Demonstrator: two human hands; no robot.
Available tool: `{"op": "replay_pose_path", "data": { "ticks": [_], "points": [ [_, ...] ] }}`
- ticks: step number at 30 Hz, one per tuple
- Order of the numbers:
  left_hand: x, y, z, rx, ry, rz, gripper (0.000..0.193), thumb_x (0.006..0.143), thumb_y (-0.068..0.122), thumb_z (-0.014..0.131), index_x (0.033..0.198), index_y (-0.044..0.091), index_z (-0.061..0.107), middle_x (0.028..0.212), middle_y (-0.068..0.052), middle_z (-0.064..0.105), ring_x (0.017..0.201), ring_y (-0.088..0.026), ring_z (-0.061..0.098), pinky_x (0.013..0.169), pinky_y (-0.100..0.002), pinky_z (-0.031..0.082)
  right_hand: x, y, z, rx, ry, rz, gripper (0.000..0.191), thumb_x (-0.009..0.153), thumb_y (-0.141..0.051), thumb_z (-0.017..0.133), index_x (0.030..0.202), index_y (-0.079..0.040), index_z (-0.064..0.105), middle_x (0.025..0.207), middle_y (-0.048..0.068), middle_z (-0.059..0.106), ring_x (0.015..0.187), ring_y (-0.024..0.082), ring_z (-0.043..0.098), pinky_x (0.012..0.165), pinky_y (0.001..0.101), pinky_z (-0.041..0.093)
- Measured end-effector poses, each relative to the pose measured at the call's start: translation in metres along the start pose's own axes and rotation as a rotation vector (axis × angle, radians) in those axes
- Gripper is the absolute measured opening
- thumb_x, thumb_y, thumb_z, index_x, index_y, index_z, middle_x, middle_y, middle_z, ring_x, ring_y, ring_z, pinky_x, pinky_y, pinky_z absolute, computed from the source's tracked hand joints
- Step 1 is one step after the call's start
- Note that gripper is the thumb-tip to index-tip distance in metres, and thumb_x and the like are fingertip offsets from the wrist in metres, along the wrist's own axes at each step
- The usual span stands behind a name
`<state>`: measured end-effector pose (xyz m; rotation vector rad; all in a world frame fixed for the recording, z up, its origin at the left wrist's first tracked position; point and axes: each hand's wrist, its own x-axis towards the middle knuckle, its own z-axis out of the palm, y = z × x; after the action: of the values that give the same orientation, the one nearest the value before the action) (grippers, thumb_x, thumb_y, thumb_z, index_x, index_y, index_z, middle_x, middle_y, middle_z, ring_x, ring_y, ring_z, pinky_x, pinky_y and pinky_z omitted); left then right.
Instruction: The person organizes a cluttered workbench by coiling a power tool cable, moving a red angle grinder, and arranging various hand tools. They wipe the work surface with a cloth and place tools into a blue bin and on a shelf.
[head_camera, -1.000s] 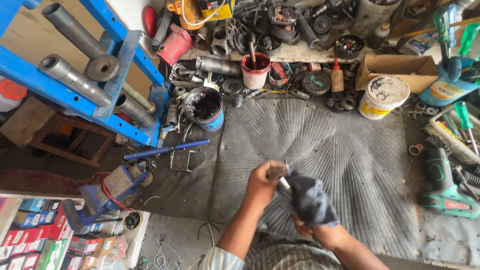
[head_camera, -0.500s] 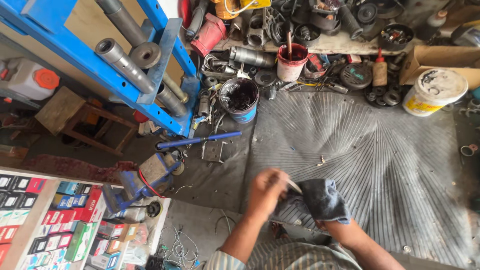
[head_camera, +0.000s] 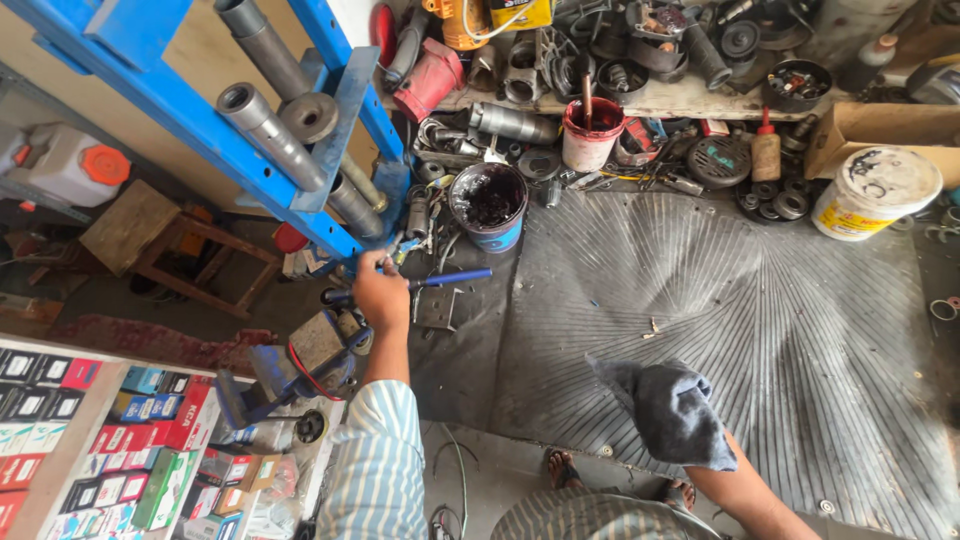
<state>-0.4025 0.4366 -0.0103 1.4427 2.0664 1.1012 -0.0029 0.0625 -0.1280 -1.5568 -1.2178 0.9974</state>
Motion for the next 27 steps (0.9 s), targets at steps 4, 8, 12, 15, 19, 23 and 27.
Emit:
{"op": "replay_pose_path", "data": {
  "ticks": [4,8,12,15,19,23,27],
  "points": [
    [-0.02,0.038,-0.016,0.231,0.102,0.351,0.015,0.095,0.009,0.067,0.109,0.008,0.073,0.106,-0.019,0.076,0.096,-0.035,0.072,0.082,-0.043,0.056,-0.006,0.004,-0.005,0.015,-0.011,0.078,0.032,0.088,-0.002,0.064,0.119,-0.001,0.068,0.108,0.01,0.078,0.101,0.018,0.067,0.091,0.0332,0.053],
    [-0.145,0.089,-0.014,-0.321,-0.141,0.333,0.018,0.108,0.01,0.052,0.1,0.0,0.064,0.091,-0.013,0.071,0.085,-0.027,0.069,0.081,-0.036,0.056,-0.007,-0.027,0.011,0.158,0.155,0.45,0.043,0.093,0.003,0.059,0.135,-0.003,0.063,0.111,0.018,0.078,0.085,0.033,0.07,0.067,0.0498,0.056],
    [-0.292,0.109,-0.01,-0.413,-0.628,0.988,0.055,0.084,0.029,0.074,0.125,-0.005,0.063,0.131,-0.032,0.058,0.12,-0.047,0.055,0.102,-0.051,0.041,-0.001,-0.082,0.029,0.026,-0.027,0.168,0.032,0.087,-0.001,0.06,0.118,-0.003,0.068,0.103,0.014,0.077,0.096,0.02,0.069,0.087,0.034,0.058],
    [-0.303,0.104,0.011,-0.38,-0.879,0.754,0.046,0.097,0.041,0.067,0.125,0.005,0.064,0.128,-0.018,0.064,0.119,-0.037,0.063,0.104,-0.047,0.049,-0.008,-0.12,0.008,0.089,-0.4,0.252,0.028,0.095,-0.005,0.06,0.122,-0.006,0.062,0.112,0.011,0.073,0.104,0.02,0.067,0.092,0.0334,0.057],
    [-0.278,0.1,0.032,-0.367,-0.7,0.591,0.042,0.102,0.04,0.064,0.126,0.006,0.059,0.127,-0.012,0.062,0.119,-0.033,0.062,0.104,-0.047,0.052,-0.018,-0.137,-0.057,0.069,-0.259,0.123,0.032,0.088,-0.003,0.061,0.118,-0.009,0.069,0.12,0.007,0.077,0.116,0.02,0.071,0.098,0.0328,0.057],
    [-0.29,0.106,0.036,-0.289,-0.929,1.548,0.042,0.08,0.035,0.07,0.114,0.01,0.067,0.125,-0.016,0.064,0.112,-0.039,0.062,0.1,-0.052,0.044,-0.031,-0.12,-0.085,-0.424,0.637,0.061,0.036,0.086,-0.008,0.068,0.122,-0.007,0.068,0.119,0.007,0.072,0.107,0.026,0.069,0.096,0.0374,0.052],
    [-0.259,0.13,0.074,-0.254,-1.124,1.777,0.019,0.098,0.016,0.059,0.114,0.011,0.069,0.119,-0.008,0.071,0.112,-0.028,0.067,0.102,-0.046,0.048,-0.052,-0.089,-0.114,-0.762,0.904,-0.029,0.031,0.092,-0.008,0.069,0.123,-0.008,0.066,0.114,0.008,0.07,0.114,0.032,0.062,0.104,0.0424,0.047]
  ]
}}
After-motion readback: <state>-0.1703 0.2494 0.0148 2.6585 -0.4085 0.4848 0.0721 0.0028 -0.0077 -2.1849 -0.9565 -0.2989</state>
